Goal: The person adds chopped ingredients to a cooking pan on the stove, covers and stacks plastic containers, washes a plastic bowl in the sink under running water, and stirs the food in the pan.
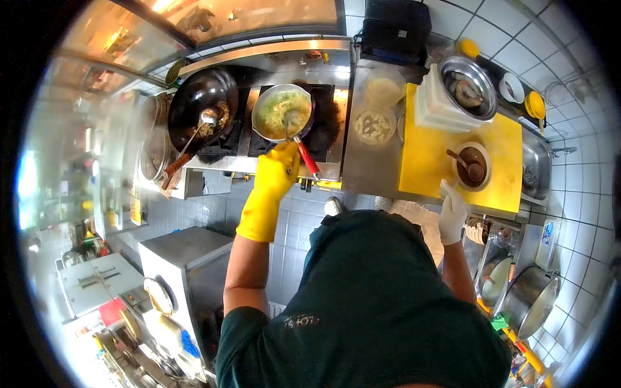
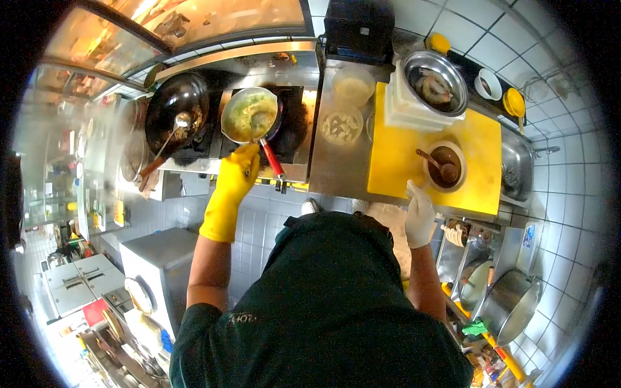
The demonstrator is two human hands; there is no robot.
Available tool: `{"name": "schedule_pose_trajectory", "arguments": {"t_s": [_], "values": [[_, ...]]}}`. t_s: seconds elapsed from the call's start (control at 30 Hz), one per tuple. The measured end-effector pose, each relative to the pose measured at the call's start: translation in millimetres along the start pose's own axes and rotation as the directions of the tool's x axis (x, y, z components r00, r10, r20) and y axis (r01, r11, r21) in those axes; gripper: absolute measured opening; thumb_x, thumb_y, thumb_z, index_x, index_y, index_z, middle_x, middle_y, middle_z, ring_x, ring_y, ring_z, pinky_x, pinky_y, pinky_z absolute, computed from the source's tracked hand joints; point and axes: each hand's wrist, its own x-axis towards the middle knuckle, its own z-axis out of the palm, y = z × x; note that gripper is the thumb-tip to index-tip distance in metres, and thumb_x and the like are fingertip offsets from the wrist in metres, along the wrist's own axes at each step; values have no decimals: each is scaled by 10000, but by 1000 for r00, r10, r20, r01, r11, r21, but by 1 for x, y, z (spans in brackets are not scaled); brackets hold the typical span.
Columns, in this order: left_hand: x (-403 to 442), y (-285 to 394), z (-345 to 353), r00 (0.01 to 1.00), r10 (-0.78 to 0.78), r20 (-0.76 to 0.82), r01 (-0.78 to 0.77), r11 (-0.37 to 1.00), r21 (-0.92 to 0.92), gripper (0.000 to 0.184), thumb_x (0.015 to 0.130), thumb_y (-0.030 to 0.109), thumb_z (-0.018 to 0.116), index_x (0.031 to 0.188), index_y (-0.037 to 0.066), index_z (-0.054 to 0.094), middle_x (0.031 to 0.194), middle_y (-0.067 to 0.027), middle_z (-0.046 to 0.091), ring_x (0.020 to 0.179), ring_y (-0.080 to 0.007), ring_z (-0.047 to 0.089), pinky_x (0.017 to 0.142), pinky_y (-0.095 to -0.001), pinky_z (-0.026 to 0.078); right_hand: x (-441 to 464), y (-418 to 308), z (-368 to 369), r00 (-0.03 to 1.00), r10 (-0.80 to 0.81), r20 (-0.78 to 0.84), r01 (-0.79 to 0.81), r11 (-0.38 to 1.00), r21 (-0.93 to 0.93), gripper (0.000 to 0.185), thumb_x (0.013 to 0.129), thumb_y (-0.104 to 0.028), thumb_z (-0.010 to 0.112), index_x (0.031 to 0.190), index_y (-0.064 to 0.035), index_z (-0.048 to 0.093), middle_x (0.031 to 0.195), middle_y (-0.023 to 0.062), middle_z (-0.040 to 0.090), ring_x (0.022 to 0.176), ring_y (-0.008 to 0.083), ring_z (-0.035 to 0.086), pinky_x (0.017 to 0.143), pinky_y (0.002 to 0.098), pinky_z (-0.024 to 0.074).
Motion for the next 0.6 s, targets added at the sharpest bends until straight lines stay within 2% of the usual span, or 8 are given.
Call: {"name": "schedule_pose_trajectory", "arguments": {"t_s": [0.03, 0.13, 0.17, 0.3, 0.4, 0.43, 0.53, 0.6], "values": [[0, -9, 3, 998, -9, -57, 10, 1000, 15, 58, 928, 151, 663, 936, 100, 637, 883, -172, 676, 740, -439, 671, 657, -522, 552, 0, -2, 1, 1000, -1, 2, 1, 1000, 10, 377, 1029, 25, 454, 1344, -2, 659, 1281, 193, 699, 1104, 288, 717, 997, 375, 540], [-11, -21, 11, 998, -58, 10, 56, 989, 137, 69, 926, 140, 661, 908, 91, 617, 881, -171, 670, 740, -440, 665, 647, -525, 545, 0, 2, 0, 1000, -2, 9, 2, 1000, -1, 373, 1032, 25, 456, 1344, 1, 659, 1278, 190, 702, 1097, 288, 719, 1002, 373, 539], [-9, -6, 0, 976, -162, 146, 129, 968, 216, 180, 936, 96, 668, 1108, 56, 705, 1083, -213, 727, 900, -428, 711, 735, -471, 587, 0, 3, 0, 1000, -9, 6, 9, 1000, -15, 371, 1032, 26, 457, 1342, 2, 660, 1278, 189, 702, 1098, 285, 719, 1002, 370, 538], [-3, 7, -19, 998, -57, 37, 57, 998, 4, 223, 954, 104, 648, 1167, 62, 700, 1140, -225, 718, 924, -437, 714, 756, -476, 597, -1, 5, -1, 999, -32, 14, 32, 997, -68, 366, 1032, 28, 461, 1335, 2, 665, 1285, 186, 703, 1101, 274, 719, 1002, 361, 536], [11, -10, -8, 997, 4, -74, -3, 1000, 18, 125, 921, 79, 649, 1042, 113, 646, 978, -185, 664, 759, -443, 669, 639, -510, 557, 1, 2, 2, 998, -54, 27, 55, 998, -35, 365, 1030, 28, 469, 1335, -2, 667, 1295, 181, 702, 1107, 266, 717, 1006, 356, 530], [10, -30, 4, 994, 57, -89, -50, 996, 72, 220, 921, 74, 647, 1136, 117, 644, 1005, -185, 662, 777, -444, 679, 648, -515, 562, 3, 1, 3, 998, -64, 29, 65, 998, -13, 365, 1029, 29, 472, 1336, -3, 667, 1299, 179, 702, 1109, 264, 716, 1009, 355, 527], [-6, -62, 21, 998, 51, 29, -55, 985, 165, 220, 922, 88, 649, 1139, 118, 632, 979, -179, 661, 777, -441, 685, 651, -526, 564, 7, -2, 10, 997, -63, 55, 60, 997, 44, 361, 1024, 32, 483, 1333, 1, 667, 1309, 175, 700, 1112, 260, 715, 1008, 353, 530], [-23, -56, 24, 991, -54, 119, 26, 975, 223, 142, 937, 119, 647, 1076, 115, 620, 951, -168, 651, 753, -438, 683, 643, -534, 558, 14, -7, 18, 996, -56, 75, 49, 995, 90, 348, 1024, 27, 500, 1327, 4, 670, 1317, 176, 699, 1117, 252, 713, 1004, 353, 534]]}}
